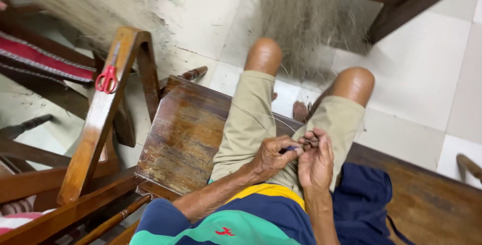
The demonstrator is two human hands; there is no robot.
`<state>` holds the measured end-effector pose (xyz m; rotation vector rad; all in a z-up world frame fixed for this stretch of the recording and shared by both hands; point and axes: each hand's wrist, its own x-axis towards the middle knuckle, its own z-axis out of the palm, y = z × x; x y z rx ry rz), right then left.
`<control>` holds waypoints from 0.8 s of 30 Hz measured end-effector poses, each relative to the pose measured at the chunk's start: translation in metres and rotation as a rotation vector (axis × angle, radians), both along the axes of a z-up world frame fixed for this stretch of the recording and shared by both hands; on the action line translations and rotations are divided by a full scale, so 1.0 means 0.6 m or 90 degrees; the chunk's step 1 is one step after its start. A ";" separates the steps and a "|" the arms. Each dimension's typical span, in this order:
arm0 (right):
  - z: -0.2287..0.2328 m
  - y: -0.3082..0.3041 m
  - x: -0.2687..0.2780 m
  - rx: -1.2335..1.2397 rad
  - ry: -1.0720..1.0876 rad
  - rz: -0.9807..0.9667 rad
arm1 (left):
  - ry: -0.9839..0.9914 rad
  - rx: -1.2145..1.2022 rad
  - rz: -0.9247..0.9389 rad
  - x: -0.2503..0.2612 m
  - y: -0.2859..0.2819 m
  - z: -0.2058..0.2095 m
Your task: Repair a fine-mesh fishing net using a netting needle and line while sitting on a bench.
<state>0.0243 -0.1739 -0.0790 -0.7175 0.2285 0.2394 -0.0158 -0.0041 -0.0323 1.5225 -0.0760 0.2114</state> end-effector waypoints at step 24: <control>0.039 0.020 -0.011 -0.081 -0.010 -0.074 | 0.243 -0.287 0.004 0.032 0.024 0.027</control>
